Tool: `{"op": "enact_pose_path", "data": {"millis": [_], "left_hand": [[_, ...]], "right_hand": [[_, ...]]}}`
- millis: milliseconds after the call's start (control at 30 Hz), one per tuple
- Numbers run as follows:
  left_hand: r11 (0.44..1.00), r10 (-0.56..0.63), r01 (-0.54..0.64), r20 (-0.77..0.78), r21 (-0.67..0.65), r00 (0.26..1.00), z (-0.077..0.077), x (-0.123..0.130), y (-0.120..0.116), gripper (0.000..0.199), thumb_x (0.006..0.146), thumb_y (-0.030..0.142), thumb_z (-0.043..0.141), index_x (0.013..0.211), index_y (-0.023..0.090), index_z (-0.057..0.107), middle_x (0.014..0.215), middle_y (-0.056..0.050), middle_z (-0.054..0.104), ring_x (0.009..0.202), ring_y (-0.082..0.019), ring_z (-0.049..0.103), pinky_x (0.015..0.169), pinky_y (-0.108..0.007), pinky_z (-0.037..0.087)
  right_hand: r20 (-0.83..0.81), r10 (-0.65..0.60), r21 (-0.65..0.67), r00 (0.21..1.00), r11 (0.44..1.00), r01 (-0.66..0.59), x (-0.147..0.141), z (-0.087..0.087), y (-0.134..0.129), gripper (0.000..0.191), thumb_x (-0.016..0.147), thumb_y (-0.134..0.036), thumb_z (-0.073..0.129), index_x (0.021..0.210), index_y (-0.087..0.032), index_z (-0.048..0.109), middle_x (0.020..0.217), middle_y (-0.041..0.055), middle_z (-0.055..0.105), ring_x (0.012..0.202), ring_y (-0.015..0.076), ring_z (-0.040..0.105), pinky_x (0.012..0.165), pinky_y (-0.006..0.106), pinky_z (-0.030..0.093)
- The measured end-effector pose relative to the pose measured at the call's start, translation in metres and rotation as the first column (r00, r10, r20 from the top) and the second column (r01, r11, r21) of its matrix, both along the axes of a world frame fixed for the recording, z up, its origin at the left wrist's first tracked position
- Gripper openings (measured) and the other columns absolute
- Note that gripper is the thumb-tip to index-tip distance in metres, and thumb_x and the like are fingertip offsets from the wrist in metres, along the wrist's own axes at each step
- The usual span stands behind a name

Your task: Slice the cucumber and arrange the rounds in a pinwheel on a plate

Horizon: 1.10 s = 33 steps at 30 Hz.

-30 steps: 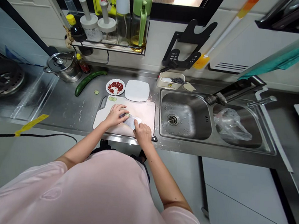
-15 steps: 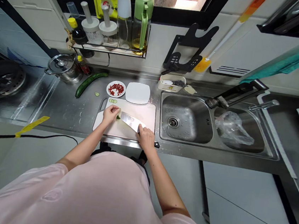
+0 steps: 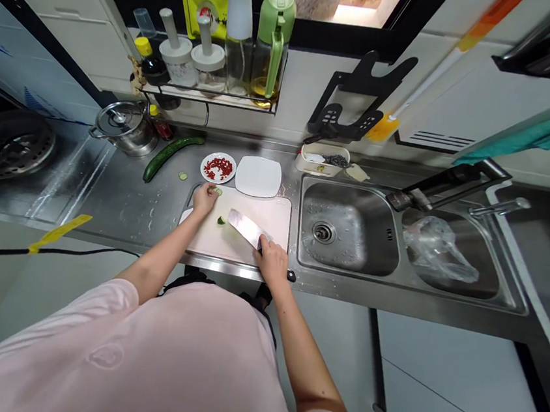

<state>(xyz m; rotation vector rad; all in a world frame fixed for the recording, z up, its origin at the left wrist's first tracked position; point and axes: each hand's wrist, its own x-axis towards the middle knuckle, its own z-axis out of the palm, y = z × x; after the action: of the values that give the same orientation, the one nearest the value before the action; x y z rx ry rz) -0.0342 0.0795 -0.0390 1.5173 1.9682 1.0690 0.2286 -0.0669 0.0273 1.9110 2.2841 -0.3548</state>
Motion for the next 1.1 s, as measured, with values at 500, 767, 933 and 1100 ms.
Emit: {"op": "enact_pose_path", "data": {"millis": [500, 767, 933, 1100], "left_hand": [[0.998, -0.047, 0.025, -0.413, -0.060, 0.910, -0.001, -0.002, -0.010, 0.019, 0.081, 0.031, 0.056, 0.094, 0.021, 0.068, 0.097, -0.010, 0.062, 0.097, -0.025, 0.051, 0.084, -0.036, 0.038], [0.999, -0.030, 0.014, -0.388, -0.042, 0.921, -0.004, -0.001, -0.008, 0.018, 0.080, 0.030, 0.059, 0.092, 0.020, 0.068, 0.094, -0.011, 0.061, 0.095, -0.027, 0.052, 0.082, -0.037, 0.037], [1.000, 0.016, -0.012, -0.312, 0.015, 0.950, -0.003, -0.004, -0.013, 0.019, 0.080, 0.028, 0.058, 0.096, 0.021, 0.066, 0.094, -0.009, 0.061, 0.093, -0.025, 0.053, 0.082, -0.036, 0.038], [0.997, 0.023, -0.005, -0.232, 0.078, 0.972, 0.001, -0.010, -0.035, 0.020, 0.084, 0.029, 0.053, 0.096, 0.020, 0.065, 0.092, -0.008, 0.062, 0.087, -0.022, 0.055, 0.080, -0.034, 0.040]], "right_hand": [[-0.022, -0.020, 0.020, 1.000, 1.000, 0.021, -0.001, -0.004, 0.003, 0.045, 0.088, -0.035, 0.046, 0.130, -0.021, 0.045, 0.097, 0.0070, 0.065, 0.090, 0.0217, 0.058, 0.075, 0.028, 0.036], [-0.027, -0.027, 0.008, 0.999, 1.000, 0.027, -0.002, -0.003, 0.003, 0.046, 0.087, -0.036, 0.047, 0.130, -0.021, 0.045, 0.098, 0.0065, 0.065, 0.090, 0.0217, 0.058, 0.075, 0.028, 0.037], [-0.044, -0.031, 0.003, 0.999, 1.000, 0.031, 0.000, -0.003, 0.002, 0.046, 0.087, -0.035, 0.046, 0.131, -0.021, 0.045, 0.100, 0.0071, 0.065, 0.092, 0.0220, 0.058, 0.077, 0.028, 0.038], [-0.060, -0.052, 0.000, 0.997, 0.999, 0.052, 0.002, -0.003, 0.002, 0.047, 0.088, -0.035, 0.046, 0.132, -0.020, 0.045, 0.103, 0.0081, 0.065, 0.093, 0.0222, 0.058, 0.078, 0.029, 0.038]]}}
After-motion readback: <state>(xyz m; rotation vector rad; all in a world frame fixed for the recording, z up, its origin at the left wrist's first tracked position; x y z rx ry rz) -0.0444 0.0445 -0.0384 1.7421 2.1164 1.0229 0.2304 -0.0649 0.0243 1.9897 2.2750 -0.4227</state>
